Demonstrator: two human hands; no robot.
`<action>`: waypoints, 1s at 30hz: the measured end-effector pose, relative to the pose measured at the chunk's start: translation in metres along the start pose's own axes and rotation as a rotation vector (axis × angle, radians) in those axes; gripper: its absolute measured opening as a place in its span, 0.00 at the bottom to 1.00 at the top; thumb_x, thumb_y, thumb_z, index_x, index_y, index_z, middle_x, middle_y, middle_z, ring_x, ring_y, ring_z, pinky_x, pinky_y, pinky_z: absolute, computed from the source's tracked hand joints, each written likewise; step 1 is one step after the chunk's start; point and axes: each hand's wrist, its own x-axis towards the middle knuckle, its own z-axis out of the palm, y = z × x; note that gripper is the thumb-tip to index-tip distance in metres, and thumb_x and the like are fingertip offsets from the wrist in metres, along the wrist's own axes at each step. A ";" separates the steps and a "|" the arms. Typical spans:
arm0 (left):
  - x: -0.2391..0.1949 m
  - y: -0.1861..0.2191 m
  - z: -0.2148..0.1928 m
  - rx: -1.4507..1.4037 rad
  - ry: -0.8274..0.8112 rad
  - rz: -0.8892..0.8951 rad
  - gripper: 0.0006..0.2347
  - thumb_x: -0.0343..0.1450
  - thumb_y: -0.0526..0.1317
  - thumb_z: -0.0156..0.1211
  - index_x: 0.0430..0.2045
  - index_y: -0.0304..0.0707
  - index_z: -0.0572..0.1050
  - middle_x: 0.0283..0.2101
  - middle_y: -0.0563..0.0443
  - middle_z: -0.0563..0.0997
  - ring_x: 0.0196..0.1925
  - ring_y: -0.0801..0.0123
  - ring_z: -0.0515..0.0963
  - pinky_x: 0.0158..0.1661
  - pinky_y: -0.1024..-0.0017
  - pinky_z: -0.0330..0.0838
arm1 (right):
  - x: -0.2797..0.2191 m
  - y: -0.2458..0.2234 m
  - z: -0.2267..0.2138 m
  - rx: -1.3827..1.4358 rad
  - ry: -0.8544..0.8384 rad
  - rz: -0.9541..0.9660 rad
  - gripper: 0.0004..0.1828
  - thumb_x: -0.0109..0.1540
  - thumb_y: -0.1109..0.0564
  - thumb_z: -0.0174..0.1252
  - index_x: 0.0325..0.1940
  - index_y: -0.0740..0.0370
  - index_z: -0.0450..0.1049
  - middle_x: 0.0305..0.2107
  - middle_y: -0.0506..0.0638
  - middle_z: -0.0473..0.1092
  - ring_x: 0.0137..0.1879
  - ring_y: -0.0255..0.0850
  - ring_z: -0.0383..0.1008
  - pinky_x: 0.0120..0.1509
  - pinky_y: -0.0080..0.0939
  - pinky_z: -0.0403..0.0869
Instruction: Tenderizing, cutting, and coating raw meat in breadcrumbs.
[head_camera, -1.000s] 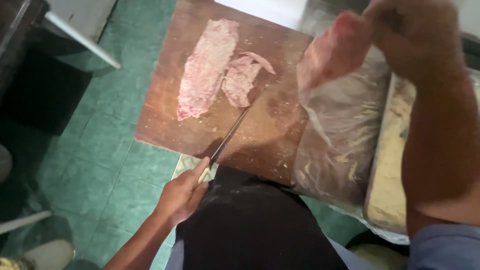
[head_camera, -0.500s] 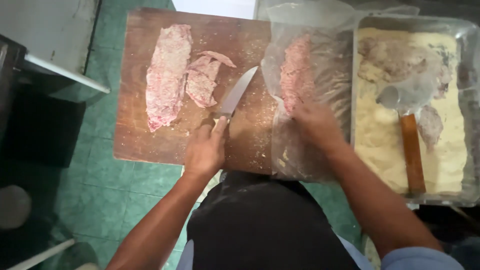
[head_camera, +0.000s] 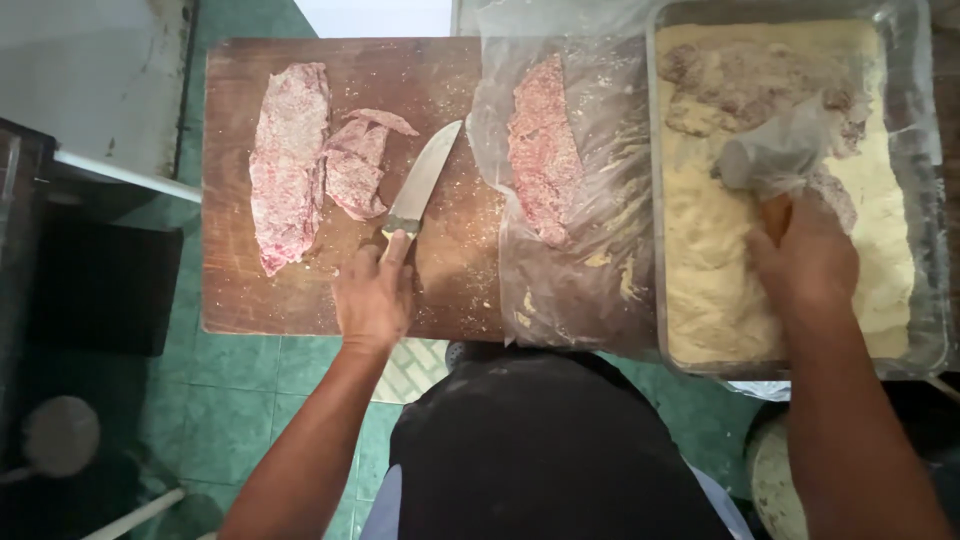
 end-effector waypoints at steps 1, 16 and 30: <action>0.000 -0.001 0.001 0.020 -0.008 0.011 0.21 0.74 0.42 0.55 0.64 0.46 0.67 0.38 0.44 0.72 0.34 0.56 0.73 0.35 0.59 0.71 | 0.001 0.000 0.001 0.102 -0.030 0.003 0.26 0.64 0.51 0.58 0.61 0.71 0.69 0.46 0.69 0.71 0.48 0.66 0.72 0.51 0.60 0.69; -0.012 -0.021 0.036 0.025 0.210 0.071 0.21 0.72 0.48 0.57 0.63 0.60 0.72 0.42 0.49 0.74 0.38 0.50 0.78 0.32 0.54 0.73 | 0.026 -0.074 0.114 0.394 0.395 -0.967 0.08 0.59 0.49 0.63 0.36 0.53 0.77 0.39 0.53 0.74 0.48 0.55 0.76 0.51 0.52 0.75; -0.007 -0.029 0.042 -0.025 0.234 0.080 0.20 0.70 0.48 0.59 0.60 0.60 0.74 0.39 0.49 0.76 0.34 0.51 0.78 0.31 0.56 0.72 | -0.003 -0.156 0.141 0.304 0.343 -0.953 0.18 0.59 0.53 0.63 0.52 0.57 0.78 0.40 0.54 0.73 0.48 0.52 0.77 0.52 0.49 0.76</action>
